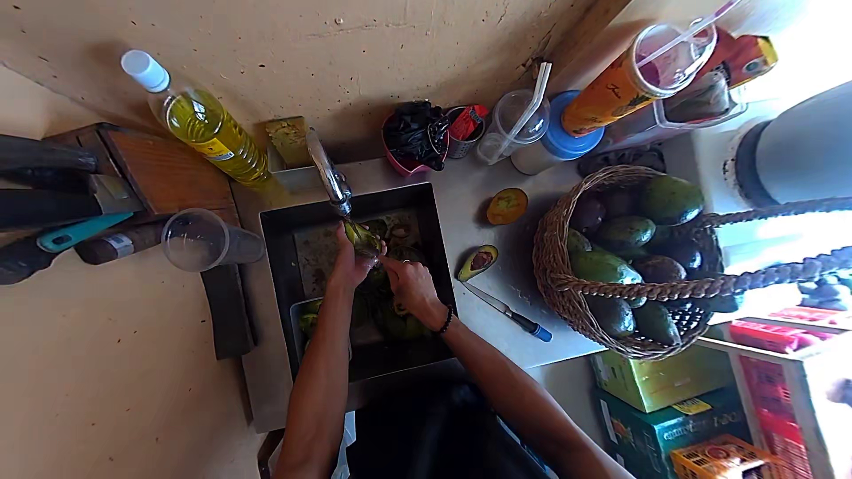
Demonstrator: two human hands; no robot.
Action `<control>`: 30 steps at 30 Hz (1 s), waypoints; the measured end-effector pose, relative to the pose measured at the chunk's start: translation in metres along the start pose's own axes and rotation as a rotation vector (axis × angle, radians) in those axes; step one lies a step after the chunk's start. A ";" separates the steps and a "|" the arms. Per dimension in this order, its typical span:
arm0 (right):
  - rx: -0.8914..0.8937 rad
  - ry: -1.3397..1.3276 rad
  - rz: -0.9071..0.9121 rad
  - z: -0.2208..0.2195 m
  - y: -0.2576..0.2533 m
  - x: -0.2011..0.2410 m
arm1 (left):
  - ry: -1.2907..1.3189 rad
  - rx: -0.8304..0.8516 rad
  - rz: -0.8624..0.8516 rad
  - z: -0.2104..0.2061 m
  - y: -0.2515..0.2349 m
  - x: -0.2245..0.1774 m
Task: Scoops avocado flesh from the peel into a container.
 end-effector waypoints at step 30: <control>0.056 0.333 -0.057 0.004 0.009 0.010 | -0.448 -0.175 -0.511 0.015 -0.023 -0.007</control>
Point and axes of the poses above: each hand's wrist, its own y-axis away from the middle knuckle, its own z-axis out of the back of the hand, x = y × z, the point moved 2 cm from there along -y, towards the middle knuckle, and after that the axes turned 14 degrees about -y, right-handed, at the moved point
